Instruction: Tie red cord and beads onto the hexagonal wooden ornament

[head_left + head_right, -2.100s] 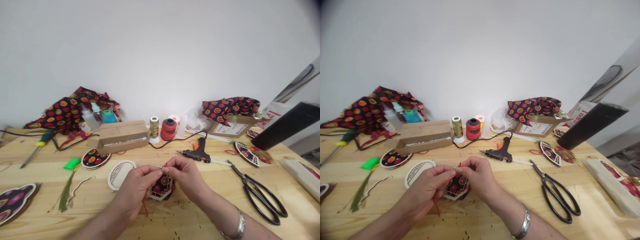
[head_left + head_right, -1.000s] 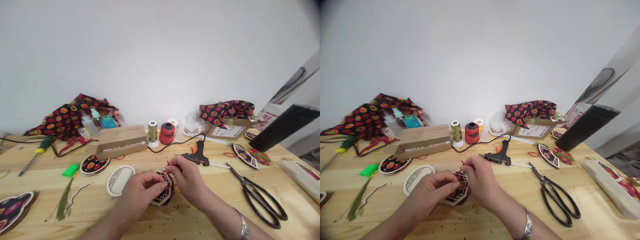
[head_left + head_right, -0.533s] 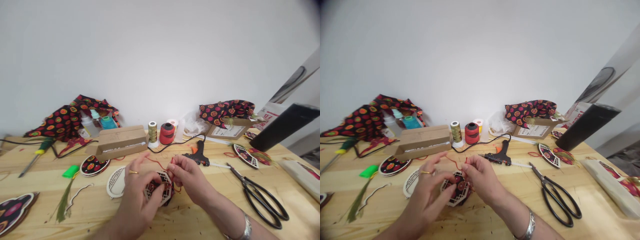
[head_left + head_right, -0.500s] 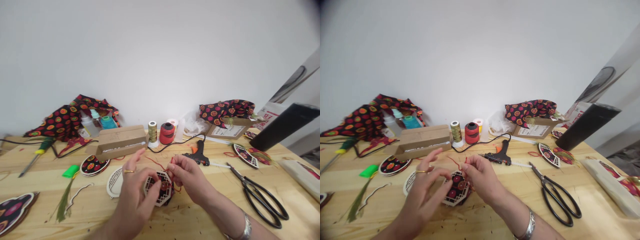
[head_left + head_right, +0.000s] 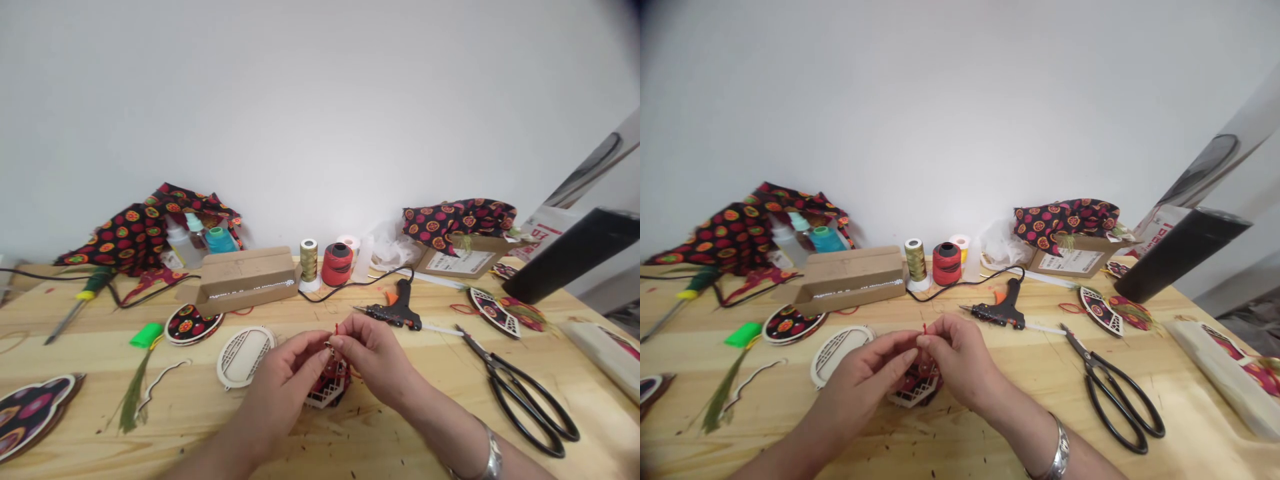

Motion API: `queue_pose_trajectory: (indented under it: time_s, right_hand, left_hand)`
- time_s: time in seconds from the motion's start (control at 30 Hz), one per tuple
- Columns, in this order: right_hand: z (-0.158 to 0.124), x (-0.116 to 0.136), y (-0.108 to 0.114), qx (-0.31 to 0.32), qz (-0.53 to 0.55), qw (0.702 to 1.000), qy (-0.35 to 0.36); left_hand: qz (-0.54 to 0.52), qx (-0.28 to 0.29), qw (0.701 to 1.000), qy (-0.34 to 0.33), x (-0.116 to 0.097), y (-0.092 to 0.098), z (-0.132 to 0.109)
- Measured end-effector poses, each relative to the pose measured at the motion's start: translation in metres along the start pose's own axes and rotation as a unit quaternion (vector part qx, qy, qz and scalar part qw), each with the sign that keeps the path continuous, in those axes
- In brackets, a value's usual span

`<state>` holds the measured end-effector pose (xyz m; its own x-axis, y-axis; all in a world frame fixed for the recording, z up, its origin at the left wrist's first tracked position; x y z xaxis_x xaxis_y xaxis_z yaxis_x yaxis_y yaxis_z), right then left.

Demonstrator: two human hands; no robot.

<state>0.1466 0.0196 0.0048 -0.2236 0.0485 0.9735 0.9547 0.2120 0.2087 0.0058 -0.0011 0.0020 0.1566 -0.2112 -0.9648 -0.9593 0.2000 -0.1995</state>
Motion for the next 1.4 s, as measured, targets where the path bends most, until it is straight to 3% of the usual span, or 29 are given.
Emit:
queue_pose_trajectory:
  time_s: [0.3,0.83,1.4]
  right_hand:
    - [0.0,0.0,-0.003,0.004,0.006,1.0,-0.009]
    - [0.002,0.0,0.002,0.091,0.081,0.992,-0.026]
    - [0.003,0.0,0.001,0.077,0.025,0.997,-0.006]
  left_hand:
    - [-0.001,-0.068,0.996,0.051,-0.003,0.003,0.005]
    - [-0.154,0.023,0.977,0.146,0.002,0.007,0.009]
    - [-0.131,-0.027,0.984,0.117,0.002,0.01,0.011]
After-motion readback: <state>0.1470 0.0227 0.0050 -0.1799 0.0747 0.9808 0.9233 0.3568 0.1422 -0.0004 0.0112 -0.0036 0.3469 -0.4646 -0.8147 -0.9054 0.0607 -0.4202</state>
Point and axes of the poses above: each hand's wrist, its own z-axis towards the middle knuckle, its own y-axis out of the back of the hand, x = y × z, the point moved 1 cm from there along z, towards the middle knuckle, and after that the axes turned 10 degrees about -z, right-handed, at the moved point
